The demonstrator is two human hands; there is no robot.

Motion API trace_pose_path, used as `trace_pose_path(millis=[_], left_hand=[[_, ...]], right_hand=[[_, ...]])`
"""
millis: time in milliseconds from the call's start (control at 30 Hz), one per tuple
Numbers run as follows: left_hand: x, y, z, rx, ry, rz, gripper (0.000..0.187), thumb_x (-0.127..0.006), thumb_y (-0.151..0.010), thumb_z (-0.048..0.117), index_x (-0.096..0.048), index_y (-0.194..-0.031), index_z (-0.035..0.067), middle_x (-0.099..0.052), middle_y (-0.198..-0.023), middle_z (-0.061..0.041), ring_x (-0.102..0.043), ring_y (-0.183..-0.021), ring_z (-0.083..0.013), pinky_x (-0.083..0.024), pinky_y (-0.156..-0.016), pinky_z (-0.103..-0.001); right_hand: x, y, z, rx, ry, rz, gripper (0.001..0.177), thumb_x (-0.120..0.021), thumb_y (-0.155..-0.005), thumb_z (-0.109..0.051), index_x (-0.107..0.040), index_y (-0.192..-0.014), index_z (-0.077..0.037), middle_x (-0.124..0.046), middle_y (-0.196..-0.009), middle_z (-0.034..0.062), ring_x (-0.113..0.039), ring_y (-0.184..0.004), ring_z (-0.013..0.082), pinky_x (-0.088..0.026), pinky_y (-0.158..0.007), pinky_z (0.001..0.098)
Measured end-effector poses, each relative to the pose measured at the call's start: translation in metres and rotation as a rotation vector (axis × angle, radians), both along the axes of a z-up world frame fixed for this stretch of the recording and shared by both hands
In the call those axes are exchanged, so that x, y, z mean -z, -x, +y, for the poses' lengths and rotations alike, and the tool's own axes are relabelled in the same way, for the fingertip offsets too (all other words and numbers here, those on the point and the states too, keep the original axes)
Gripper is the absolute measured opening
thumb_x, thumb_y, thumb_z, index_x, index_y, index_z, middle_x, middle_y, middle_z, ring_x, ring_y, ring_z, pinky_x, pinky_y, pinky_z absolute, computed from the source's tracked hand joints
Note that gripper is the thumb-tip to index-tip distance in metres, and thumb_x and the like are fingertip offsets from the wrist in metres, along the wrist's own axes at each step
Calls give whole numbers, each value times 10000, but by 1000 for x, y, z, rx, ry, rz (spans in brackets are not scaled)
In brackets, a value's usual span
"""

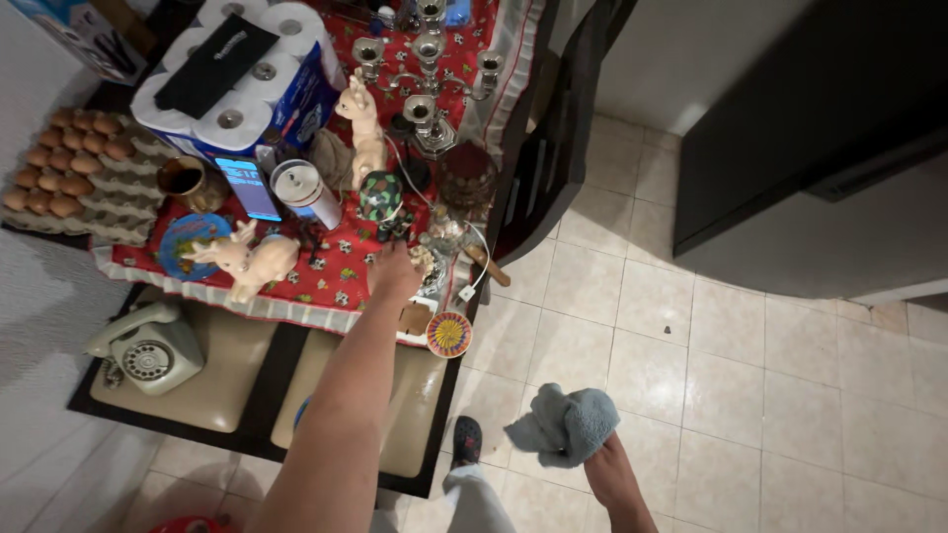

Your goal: The person wipes a religious triptych, a small book, a green mug, a brown mug, and a decorative object with a cloth.

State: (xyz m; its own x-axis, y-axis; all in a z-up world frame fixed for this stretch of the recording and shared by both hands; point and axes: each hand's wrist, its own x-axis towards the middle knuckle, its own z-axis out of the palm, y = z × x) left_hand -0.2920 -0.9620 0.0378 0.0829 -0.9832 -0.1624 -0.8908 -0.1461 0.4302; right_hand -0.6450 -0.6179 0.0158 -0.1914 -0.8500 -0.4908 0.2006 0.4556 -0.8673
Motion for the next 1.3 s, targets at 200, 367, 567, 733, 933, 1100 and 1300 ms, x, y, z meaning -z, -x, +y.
trace_pose_path(millis=[200,367,567,733,933,1100,1300], left_hand=[[-12,13,5,69,119,-97,508,-790,-804,241,-550,-1233,113,-603,-1307,-156,-580,-1225,-362,-514,-966,-497],[-90,8,68,-132,129,642,559,-817,-826,326,-497,-1195,54,-691,-1031,-162,-694,-906,-255,-547,-805,-380],[-204,-7,203,-328,167,1409,390,-671,-971,266,-583,-1271,33,-650,-1133,-39,-603,-1036,-97,-494,-898,-258],[-263,-6,282,-212,355,1283,376,-562,-1037,338,-578,-1279,50,-639,-1109,-68,-590,-1037,-149,-506,-924,-323],[-302,-64,339,-76,1190,108,660,-773,-849,482,-513,-1208,-8,-518,-1195,-201,-513,-1101,-400,-366,-961,-512],[-301,-86,380,-250,1229,232,435,-762,-909,273,-526,-1172,20,-519,-1182,-164,-535,-1123,-346,-417,-1007,-443],[-281,-105,418,-518,1197,936,184,-626,-1012,146,-521,-1096,21,-520,-1176,-128,-528,-1074,-211,-452,-994,-333]], right_hand=[[-93,4,-60,-514,-352,621,389,-619,-930,-108,-681,-1292,18,-770,-1193,107,-686,-1144,183,-524,-994,328],[-185,-14,-102,-499,-126,589,430,-683,-833,-73,-666,-1258,-7,-778,-1117,126,-717,-988,210,-564,-869,333],[-164,-47,-136,-392,451,74,425,-730,-914,-74,-666,-1302,87,-751,-1097,176,-670,-914,240,-534,-778,378],[-166,-159,-133,-733,630,257,579,-733,-869,-145,-559,-1402,2,-672,-1332,137,-640,-1185,243,-524,-1006,368],[-236,-272,-79,-763,165,-887,560,-466,-1002,-339,-452,-1436,15,-551,-1442,146,-574,-1312,285,-477,-1108,439],[-277,-303,-48,-984,84,-955,572,-473,-1041,-344,-435,-1471,31,-572,-1379,152,-591,-1240,280,-501,-1021,438],[-262,-334,4,-1146,529,-609,521,-593,-997,-120,-522,-1488,40,-619,-1331,152,-615,-1157,234,-526,-906,391]])
